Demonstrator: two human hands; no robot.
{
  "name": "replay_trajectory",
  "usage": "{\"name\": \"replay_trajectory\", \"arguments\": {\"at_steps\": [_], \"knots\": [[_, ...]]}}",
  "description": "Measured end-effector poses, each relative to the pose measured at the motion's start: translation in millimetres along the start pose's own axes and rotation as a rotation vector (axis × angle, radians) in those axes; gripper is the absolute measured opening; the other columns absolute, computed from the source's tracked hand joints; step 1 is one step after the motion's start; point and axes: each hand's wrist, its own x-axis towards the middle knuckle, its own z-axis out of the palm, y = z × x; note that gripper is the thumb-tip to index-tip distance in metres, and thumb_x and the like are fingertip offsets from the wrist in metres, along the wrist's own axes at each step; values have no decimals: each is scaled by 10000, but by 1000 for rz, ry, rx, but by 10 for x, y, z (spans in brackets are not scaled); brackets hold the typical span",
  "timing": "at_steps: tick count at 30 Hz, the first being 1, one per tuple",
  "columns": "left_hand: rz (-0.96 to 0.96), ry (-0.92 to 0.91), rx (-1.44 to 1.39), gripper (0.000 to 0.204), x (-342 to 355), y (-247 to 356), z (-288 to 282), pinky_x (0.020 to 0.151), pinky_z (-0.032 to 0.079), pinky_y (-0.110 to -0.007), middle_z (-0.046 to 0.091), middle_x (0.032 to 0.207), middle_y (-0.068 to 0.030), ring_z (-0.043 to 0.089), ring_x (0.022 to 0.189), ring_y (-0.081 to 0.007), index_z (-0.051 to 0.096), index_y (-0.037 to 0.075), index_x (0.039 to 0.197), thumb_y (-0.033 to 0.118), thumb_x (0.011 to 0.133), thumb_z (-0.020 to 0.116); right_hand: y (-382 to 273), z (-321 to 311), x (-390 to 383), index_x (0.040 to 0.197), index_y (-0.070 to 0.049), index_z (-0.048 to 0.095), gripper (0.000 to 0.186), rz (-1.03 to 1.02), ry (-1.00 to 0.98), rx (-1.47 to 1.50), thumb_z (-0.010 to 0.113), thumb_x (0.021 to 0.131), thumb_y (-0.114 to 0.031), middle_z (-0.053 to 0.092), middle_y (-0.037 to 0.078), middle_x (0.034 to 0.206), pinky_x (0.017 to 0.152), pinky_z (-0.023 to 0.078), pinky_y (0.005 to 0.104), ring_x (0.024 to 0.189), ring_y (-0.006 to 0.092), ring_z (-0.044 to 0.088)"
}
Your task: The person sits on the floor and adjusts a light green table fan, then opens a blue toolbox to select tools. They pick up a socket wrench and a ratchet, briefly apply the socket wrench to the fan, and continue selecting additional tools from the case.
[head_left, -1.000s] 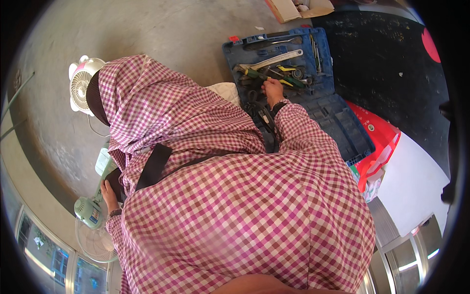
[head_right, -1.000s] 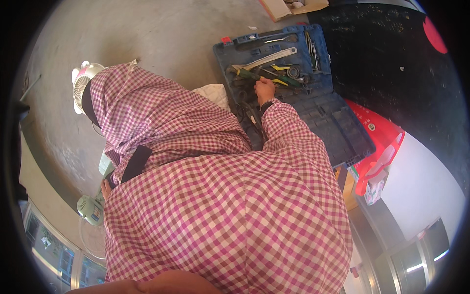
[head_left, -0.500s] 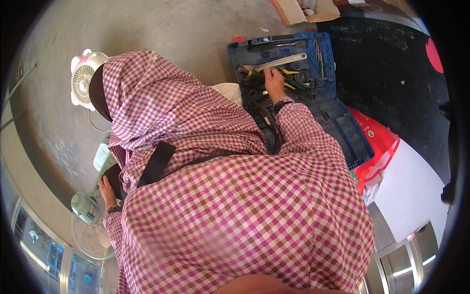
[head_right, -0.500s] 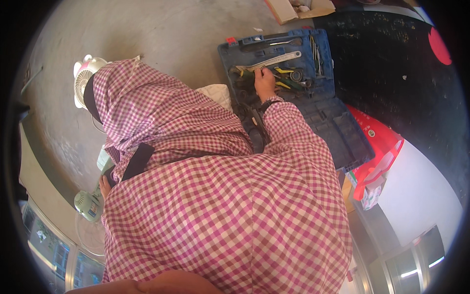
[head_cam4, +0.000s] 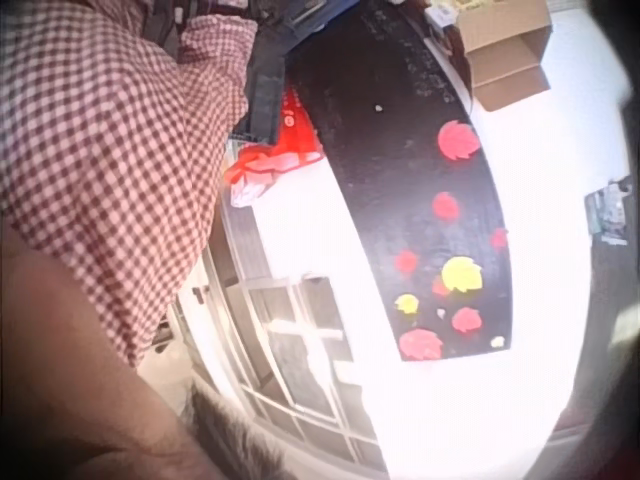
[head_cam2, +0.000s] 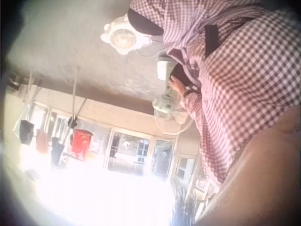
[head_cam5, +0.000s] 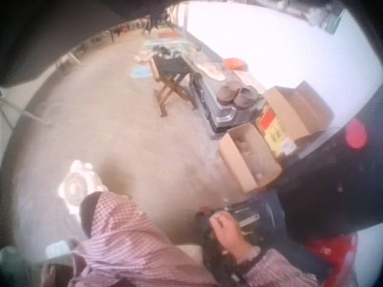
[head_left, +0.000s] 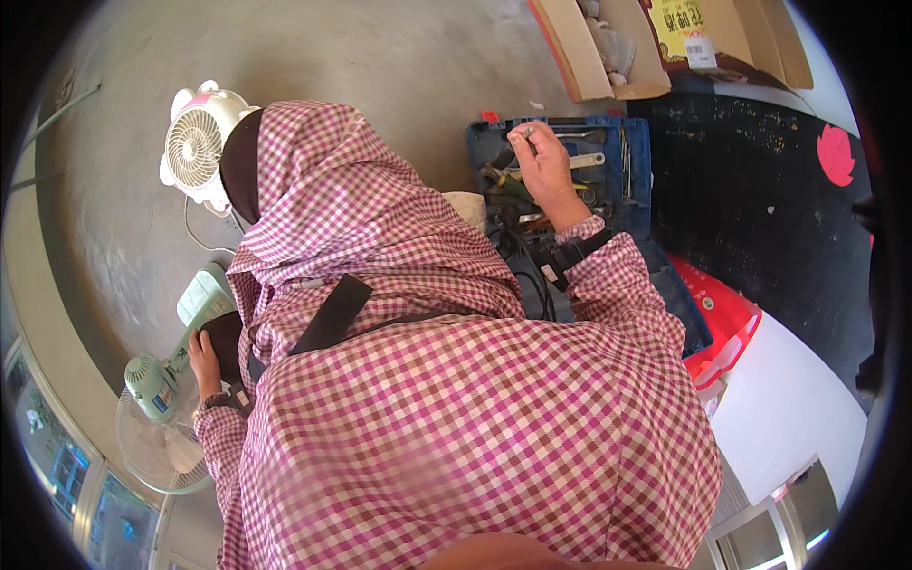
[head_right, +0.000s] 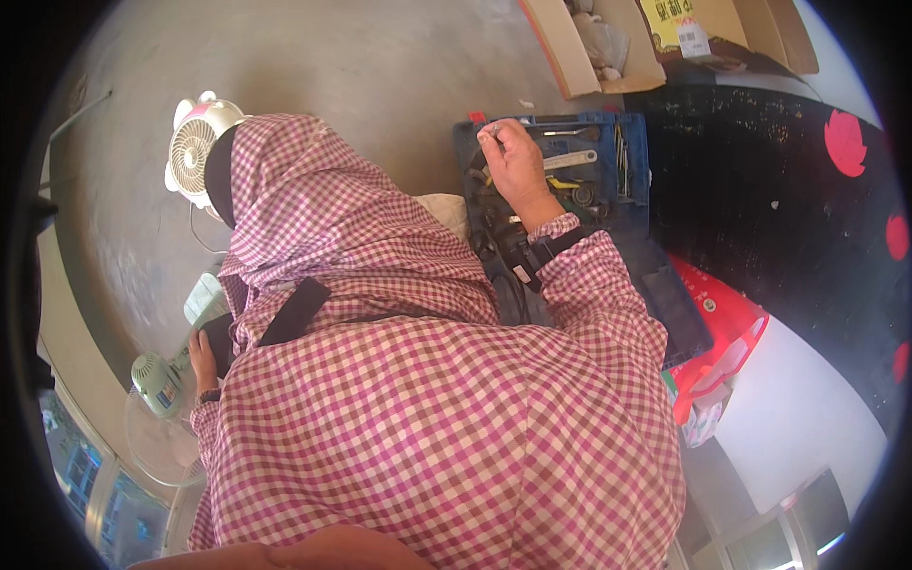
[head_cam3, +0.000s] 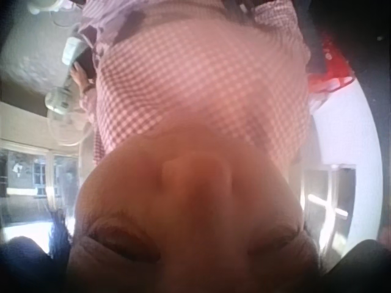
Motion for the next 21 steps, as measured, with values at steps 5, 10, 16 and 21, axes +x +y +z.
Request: {"name": "replay_trajectory", "arguments": {"at_steps": [5,10,16,21], "knots": [[-7,-6,41,536,-5,44,-168,1020,379,-440,527,1304,-257,475,1220,-410,497,-20,1319,390,975,456,-300,20,86,900,-11,624,109,-16,-73,45,625,906,-120,615,101,869,689,486,305,762,233,610],[-37,59,92,526,14,64,-393,1021,382,-433,517,1311,-255,475,1220,-408,500,-11,1318,385,974,463,-603,85,291,899,-8,625,99,-62,-57,137,614,919,-104,601,57,844,635,465,270,695,137,571],[-51,96,143,508,-100,157,-812,1001,403,-444,534,1276,-252,503,1181,-409,523,16,1299,380,945,513,-1343,50,562,919,-13,626,81,-179,-66,299,586,936,-81,573,36,855,604,440,241,682,92,542],[17,247,-22,382,-504,471,-1601,941,464,-402,618,1166,-227,584,1092,-380,599,-7,1186,213,876,632,-2603,687,559,977,6,631,97,-341,-245,292,559,940,-47,606,81,977,807,459,274,906,154,577]]}}
